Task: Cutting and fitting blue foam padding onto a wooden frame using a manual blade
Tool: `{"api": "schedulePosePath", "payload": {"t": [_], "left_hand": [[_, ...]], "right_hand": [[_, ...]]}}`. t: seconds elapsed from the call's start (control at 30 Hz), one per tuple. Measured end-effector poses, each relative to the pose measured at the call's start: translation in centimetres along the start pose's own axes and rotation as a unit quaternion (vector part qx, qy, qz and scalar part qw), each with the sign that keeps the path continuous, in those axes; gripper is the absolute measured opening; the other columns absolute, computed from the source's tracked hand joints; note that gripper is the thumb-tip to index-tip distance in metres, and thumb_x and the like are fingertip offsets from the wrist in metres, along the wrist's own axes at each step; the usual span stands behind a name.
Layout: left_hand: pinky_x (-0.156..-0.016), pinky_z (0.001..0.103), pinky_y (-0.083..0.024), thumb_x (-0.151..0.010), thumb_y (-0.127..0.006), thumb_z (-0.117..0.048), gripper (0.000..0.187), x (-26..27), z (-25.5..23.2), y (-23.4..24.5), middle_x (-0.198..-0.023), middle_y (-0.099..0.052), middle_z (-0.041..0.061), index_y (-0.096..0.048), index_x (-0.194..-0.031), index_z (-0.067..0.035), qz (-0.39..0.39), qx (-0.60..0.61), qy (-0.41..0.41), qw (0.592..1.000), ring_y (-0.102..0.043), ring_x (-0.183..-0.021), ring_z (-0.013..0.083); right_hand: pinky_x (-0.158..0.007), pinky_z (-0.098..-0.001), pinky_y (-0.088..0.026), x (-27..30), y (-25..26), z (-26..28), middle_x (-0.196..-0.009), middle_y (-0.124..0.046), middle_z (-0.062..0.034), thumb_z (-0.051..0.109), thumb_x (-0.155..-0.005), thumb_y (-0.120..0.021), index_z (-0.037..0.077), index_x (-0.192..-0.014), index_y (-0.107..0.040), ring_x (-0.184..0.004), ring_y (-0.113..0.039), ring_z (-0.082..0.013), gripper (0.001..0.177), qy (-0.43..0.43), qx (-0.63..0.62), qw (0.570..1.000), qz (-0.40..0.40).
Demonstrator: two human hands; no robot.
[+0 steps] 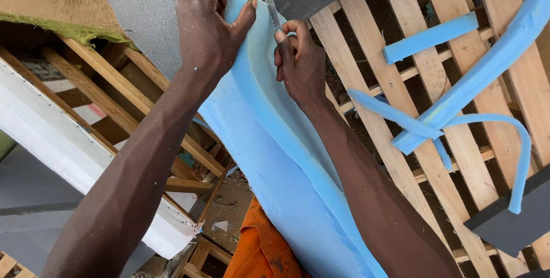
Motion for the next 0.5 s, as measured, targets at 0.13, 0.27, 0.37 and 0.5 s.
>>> {"api": "schedulePosePath", "payload": {"t": [0.13,0.27,0.37,0.5], "left_hand": [[-0.079,0.055,-0.048,-0.125,-0.095,-0.014,0.021,1.0,0.3,-0.1,-0.109,-0.065,0.01,-0.076,-0.119,-0.006,-0.011,0.01,-0.011,1.0,-0.058,-0.091,0.0311],[-0.077,0.049,-0.049,-0.122,-0.098,-0.009,0.023,1.6,0.5,0.7,-0.11,-0.069,0.01,-0.077,-0.116,-0.004,-0.052,0.009,0.001,0.999,-0.061,-0.09,0.0275],[-0.075,0.047,-0.046,-0.122,-0.094,-0.009,0.022,1.7,0.6,1.3,-0.106,-0.068,0.009,-0.075,-0.112,-0.005,-0.077,-0.006,0.006,0.997,-0.057,-0.088,0.0251],[-0.074,0.05,-0.042,-0.123,-0.094,-0.011,0.027,2.4,1.2,1.4,-0.104,-0.061,0.009,-0.072,-0.11,-0.005,-0.098,-0.006,0.001,0.995,-0.051,-0.085,0.025]], "right_hand": [[-0.063,-0.0424,-0.046,2.2,0.2,-1.5,-0.075,-0.07,0.0041,0.068,-0.132,-0.041,0.018,-0.13,-0.062,-0.06,-0.06,-0.0137,0.054,0.101,0.051,0.993,0.017],[-0.054,-0.0373,-0.048,9.9,3.2,-4.0,-0.075,-0.071,0.002,0.064,-0.131,-0.04,0.019,-0.126,-0.065,-0.059,-0.068,-0.0162,0.053,0.015,0.144,0.986,0.089],[-0.059,-0.0415,-0.045,11.6,4.6,-5.2,-0.075,-0.067,0.0009,0.062,-0.132,-0.045,0.018,-0.127,-0.068,-0.062,-0.065,-0.0181,0.05,-0.013,0.151,0.982,0.115],[-0.057,-0.0419,-0.035,7.5,2.7,-5.2,-0.072,-0.059,0.0023,0.061,-0.133,-0.046,0.016,-0.128,-0.071,-0.056,-0.051,-0.016,0.052,0.07,0.144,0.982,0.098]]}}
Point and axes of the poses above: each hand's wrist, its own x-axis away from the middle knuckle, its own y-axis out of the back of the hand, z = x × y, the point moved 6 cm from there along -x, towards the middle knuckle
